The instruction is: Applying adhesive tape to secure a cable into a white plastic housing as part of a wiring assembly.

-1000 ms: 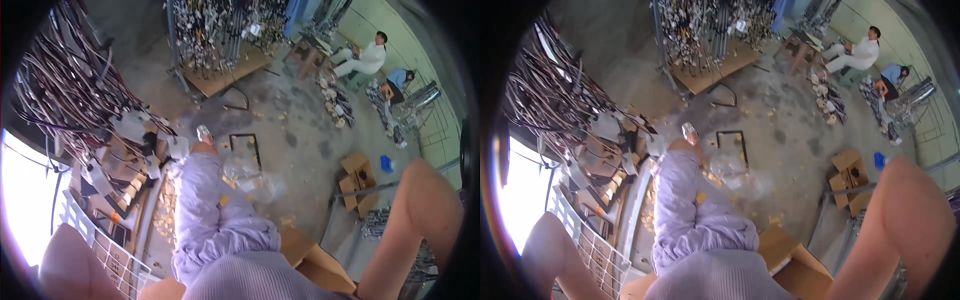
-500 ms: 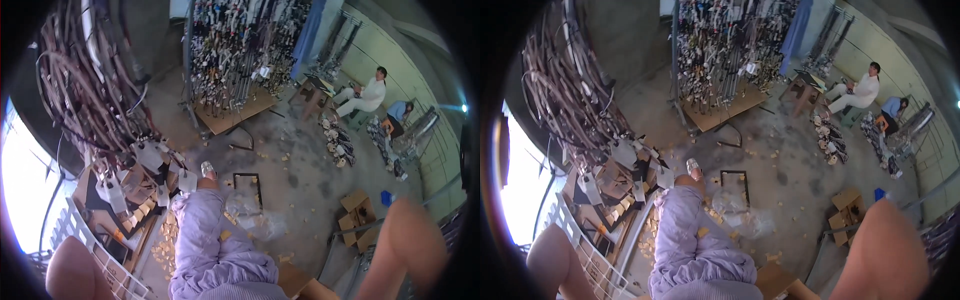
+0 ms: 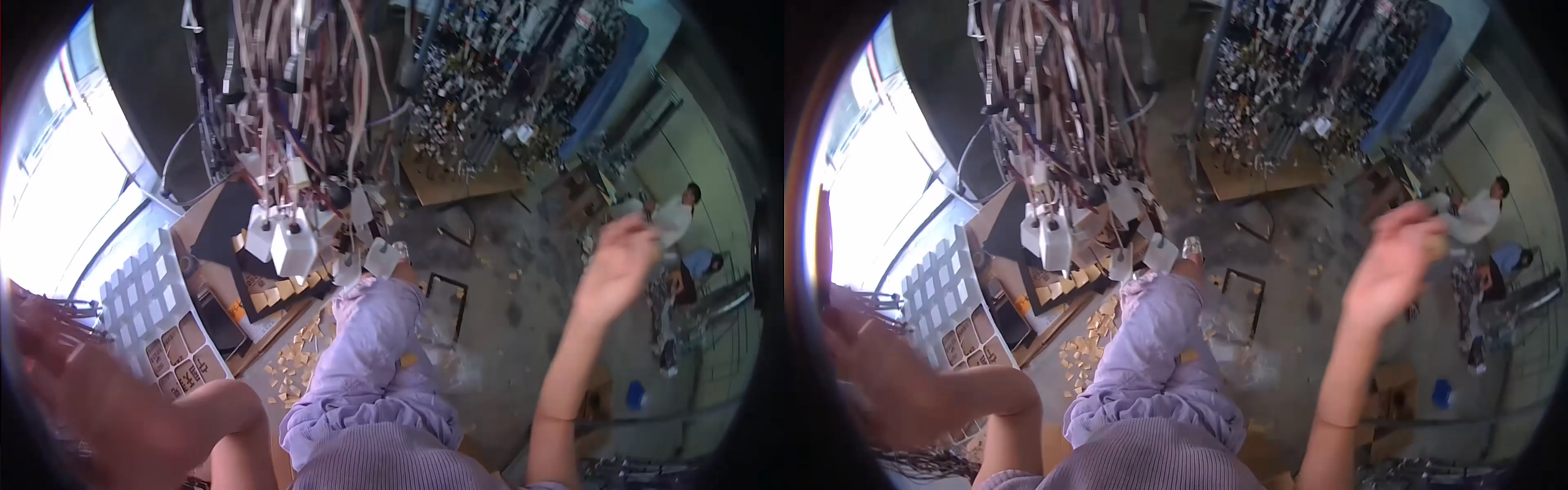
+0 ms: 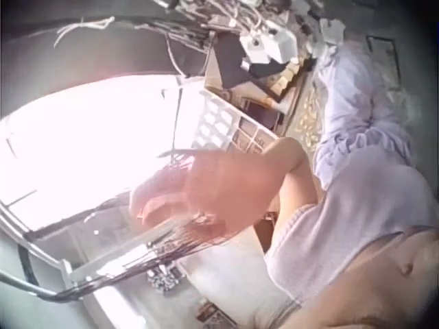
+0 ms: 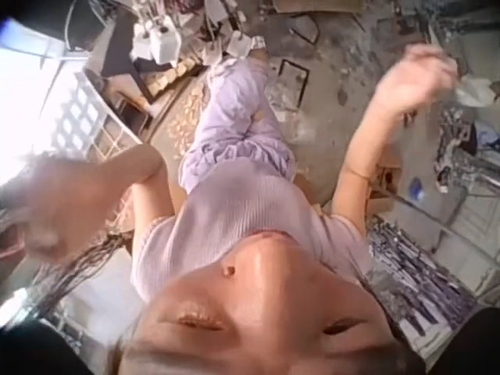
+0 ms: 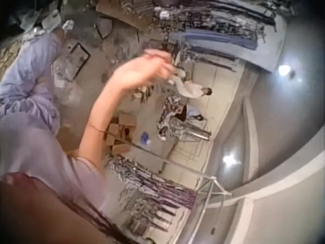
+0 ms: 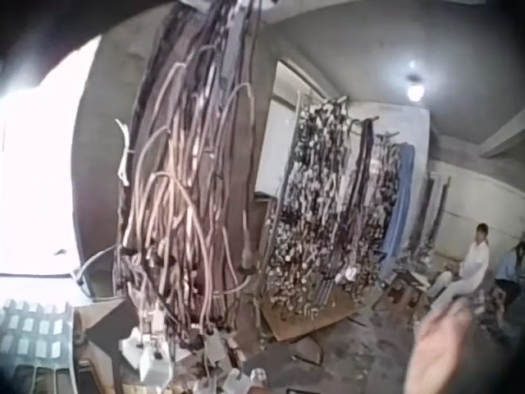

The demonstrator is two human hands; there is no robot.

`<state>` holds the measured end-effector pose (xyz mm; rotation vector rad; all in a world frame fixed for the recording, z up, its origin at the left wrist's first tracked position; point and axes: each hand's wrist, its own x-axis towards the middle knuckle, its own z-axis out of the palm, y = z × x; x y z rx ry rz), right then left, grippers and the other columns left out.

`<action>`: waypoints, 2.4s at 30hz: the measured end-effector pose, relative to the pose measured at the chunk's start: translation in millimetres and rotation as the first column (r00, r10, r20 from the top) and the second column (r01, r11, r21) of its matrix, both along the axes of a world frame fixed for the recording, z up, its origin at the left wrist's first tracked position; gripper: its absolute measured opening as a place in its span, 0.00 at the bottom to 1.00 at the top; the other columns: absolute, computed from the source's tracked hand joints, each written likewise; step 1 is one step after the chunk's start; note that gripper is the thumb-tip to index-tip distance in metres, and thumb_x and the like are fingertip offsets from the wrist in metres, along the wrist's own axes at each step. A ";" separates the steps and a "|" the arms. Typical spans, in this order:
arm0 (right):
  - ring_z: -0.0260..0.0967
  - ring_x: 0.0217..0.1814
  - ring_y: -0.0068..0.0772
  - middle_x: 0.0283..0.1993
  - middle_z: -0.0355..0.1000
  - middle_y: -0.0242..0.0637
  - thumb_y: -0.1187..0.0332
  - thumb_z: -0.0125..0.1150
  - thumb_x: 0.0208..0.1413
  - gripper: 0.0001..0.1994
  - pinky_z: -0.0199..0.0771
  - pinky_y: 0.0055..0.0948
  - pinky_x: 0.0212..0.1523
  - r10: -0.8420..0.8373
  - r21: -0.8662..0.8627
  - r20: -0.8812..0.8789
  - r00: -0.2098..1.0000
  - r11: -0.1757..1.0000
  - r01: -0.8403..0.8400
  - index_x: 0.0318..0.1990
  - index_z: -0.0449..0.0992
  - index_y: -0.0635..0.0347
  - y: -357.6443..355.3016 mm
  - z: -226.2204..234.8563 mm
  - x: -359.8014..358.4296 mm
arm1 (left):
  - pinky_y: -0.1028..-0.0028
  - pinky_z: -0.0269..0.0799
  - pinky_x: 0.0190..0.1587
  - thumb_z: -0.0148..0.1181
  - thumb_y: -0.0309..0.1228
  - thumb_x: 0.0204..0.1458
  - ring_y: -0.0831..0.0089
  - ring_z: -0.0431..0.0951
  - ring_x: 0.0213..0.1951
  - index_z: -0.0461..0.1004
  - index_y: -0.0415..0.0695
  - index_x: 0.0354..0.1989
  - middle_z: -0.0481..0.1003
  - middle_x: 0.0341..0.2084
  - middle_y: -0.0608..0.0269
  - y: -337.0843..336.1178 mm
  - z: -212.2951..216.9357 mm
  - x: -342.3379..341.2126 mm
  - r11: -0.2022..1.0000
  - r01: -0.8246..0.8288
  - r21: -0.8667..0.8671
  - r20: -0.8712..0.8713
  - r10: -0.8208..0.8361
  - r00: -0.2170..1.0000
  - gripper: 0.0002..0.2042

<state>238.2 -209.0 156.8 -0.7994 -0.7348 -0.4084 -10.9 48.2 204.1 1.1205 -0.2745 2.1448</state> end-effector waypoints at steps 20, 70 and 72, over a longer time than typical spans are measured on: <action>0.61 0.43 0.22 0.39 0.64 0.32 0.72 0.66 0.47 0.21 0.63 0.24 0.45 0.403 -0.547 -0.347 0.847 0.647 -0.531 0.46 0.63 0.59 130.7 -70.4 -137.2 | 0.70 0.60 0.57 0.72 0.38 0.30 0.69 0.66 0.52 0.59 0.43 0.51 0.62 0.48 0.62 -18.2 -131.6 13.7 0.565 0.363 -0.741 -0.506 -0.825 0.251 0.37; 0.50 0.23 0.14 0.30 0.59 0.27 0.55 0.51 0.60 0.16 0.48 0.13 0.27 0.740 0.041 -0.586 0.330 0.434 -0.900 0.45 0.62 0.56 119.5 -57.2 -84.0 | 0.47 0.65 0.58 0.74 0.44 0.36 0.58 0.67 0.57 0.44 0.39 0.67 0.63 0.56 0.54 -56.7 -207.9 37.3 -0.016 0.599 -0.801 -0.176 -0.949 -0.261 0.53; 0.61 0.28 0.19 0.36 0.62 0.34 0.55 0.52 0.60 0.17 0.59 0.16 0.32 0.773 0.026 -0.562 0.295 0.373 -0.928 0.47 0.60 0.54 114.2 -60.8 -72.5 | 0.51 0.68 0.57 0.73 0.40 0.35 0.58 0.68 0.57 0.45 0.40 0.67 0.64 0.54 0.54 -65.6 -191.0 34.6 0.095 0.471 -0.877 -0.237 -0.938 -0.252 0.52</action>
